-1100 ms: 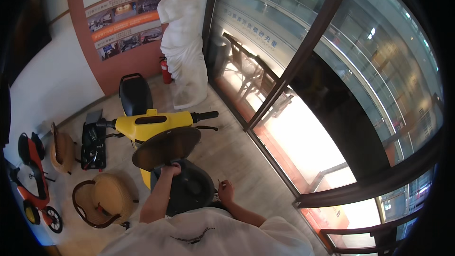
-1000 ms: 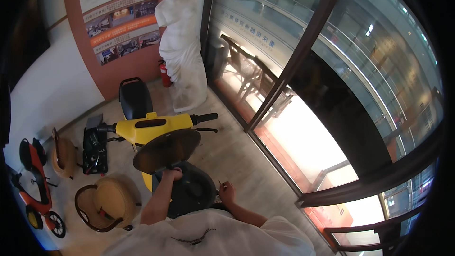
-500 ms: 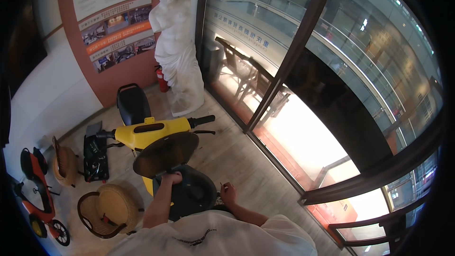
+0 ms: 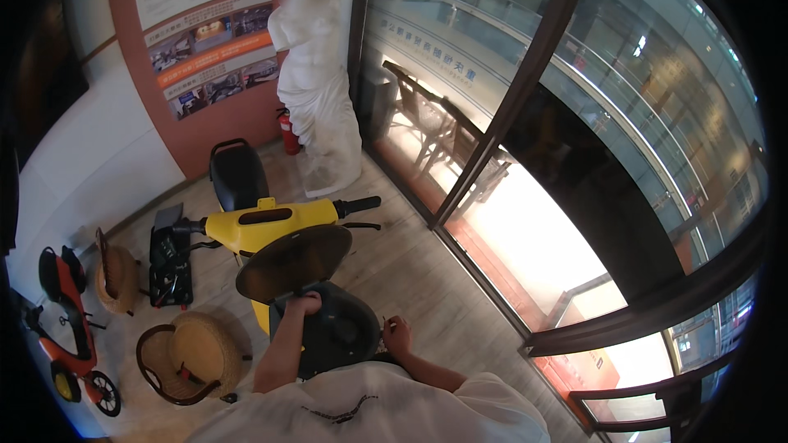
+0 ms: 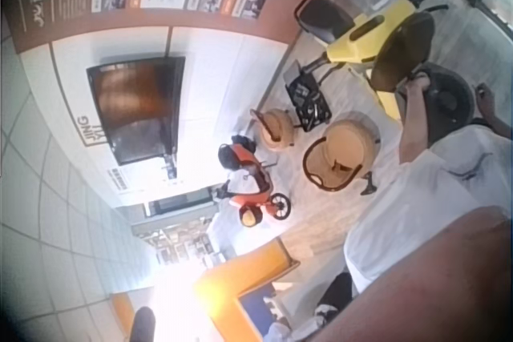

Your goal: Repairing or inspecting the internal storage compartment under the seat of a yellow scooter.

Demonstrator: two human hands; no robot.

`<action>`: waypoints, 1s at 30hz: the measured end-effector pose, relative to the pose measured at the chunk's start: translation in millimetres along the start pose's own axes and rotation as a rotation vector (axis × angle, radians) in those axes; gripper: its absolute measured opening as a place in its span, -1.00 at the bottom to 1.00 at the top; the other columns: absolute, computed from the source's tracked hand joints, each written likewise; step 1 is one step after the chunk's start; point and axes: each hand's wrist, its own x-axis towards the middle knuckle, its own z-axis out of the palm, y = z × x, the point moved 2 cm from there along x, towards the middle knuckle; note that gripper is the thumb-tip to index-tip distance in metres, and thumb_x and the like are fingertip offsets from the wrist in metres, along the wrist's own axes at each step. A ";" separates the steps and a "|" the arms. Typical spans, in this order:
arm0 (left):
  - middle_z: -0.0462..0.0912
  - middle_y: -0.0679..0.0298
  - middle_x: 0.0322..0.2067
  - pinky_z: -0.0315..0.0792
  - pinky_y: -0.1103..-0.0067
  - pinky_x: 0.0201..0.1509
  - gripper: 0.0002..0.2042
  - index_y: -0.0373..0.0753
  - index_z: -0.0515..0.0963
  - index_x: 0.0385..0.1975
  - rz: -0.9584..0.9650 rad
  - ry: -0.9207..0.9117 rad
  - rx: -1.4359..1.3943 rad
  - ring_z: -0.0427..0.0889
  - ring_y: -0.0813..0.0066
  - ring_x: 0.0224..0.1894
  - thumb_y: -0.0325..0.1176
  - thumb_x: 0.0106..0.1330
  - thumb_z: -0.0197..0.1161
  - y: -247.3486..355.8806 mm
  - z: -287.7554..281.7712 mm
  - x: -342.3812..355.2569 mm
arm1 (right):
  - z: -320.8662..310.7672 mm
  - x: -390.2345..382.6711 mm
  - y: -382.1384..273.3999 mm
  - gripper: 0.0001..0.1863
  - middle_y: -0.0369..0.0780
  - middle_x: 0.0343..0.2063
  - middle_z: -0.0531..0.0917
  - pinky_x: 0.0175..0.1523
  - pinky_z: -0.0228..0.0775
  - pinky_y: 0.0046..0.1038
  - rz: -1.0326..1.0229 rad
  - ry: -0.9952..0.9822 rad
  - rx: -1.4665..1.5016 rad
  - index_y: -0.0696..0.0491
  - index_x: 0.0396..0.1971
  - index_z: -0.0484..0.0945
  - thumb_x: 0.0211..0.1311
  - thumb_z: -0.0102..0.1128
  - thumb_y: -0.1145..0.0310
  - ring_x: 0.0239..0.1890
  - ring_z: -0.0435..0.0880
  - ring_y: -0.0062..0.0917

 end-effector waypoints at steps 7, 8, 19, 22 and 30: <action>0.33 0.45 -0.73 0.21 0.72 -0.73 -0.75 -0.06 0.35 -0.64 0.044 -0.010 -0.033 0.28 0.63 -0.76 -0.10 0.15 -0.15 0.3 -4.1 -1.0 | -2.1 -0.1 -2.1 -0.85 -0.13 -0.70 0.51 -0.37 0.30 -0.32 0.063 -0.019 0.036 0.12 -0.61 0.46 -0.08 0.11 0.33 -0.59 0.51 -0.28; 0.33 0.44 -0.74 0.23 0.70 -0.73 -0.73 -0.07 0.35 -0.65 -0.008 -0.030 -0.053 0.27 0.62 -0.78 -0.10 0.15 -0.16 8.1 -7.6 7.2 | -1.2 -0.3 -3.7 -0.85 -0.13 -0.70 0.51 -0.37 0.30 -0.32 0.059 -0.022 0.037 0.12 -0.60 0.46 -0.08 0.11 0.34 -0.59 0.51 -0.29; 0.22 0.43 -0.87 0.25 0.67 -0.72 -0.65 -0.11 0.27 -0.77 -0.061 -0.033 -0.079 0.26 0.61 -0.83 -0.14 0.21 -0.28 -5.6 -6.4 -7.8 | -3.9 -1.3 -6.4 -0.84 -0.11 -0.68 0.50 -0.35 0.29 -0.29 0.058 -0.025 0.018 0.12 -0.60 0.46 -0.08 0.10 0.32 -0.54 0.49 -0.24; 0.21 0.43 -0.88 0.26 0.63 -0.66 -0.64 -0.11 0.28 -0.77 -0.052 -0.005 -0.035 0.27 0.61 -0.82 -0.12 0.20 -0.28 -8.3 -3.1 -5.5 | -5.5 -1.0 -7.3 -0.84 -0.12 -0.68 0.50 -0.34 0.28 -0.29 0.071 -0.037 0.031 0.12 -0.59 0.46 -0.08 0.09 0.32 -0.53 0.49 -0.24; 0.20 0.44 -0.83 0.26 0.62 -0.55 -0.65 -0.12 0.30 -0.68 -0.080 -0.095 0.034 0.25 0.60 -0.80 -0.05 0.17 -0.28 -3.6 2.2 -12.7 | -0.3 1.8 -1.8 -0.84 -0.12 -0.65 0.51 -0.31 0.27 -0.28 0.044 -0.054 -0.018 0.11 -0.59 0.45 -0.07 0.08 0.32 -0.51 0.49 -0.24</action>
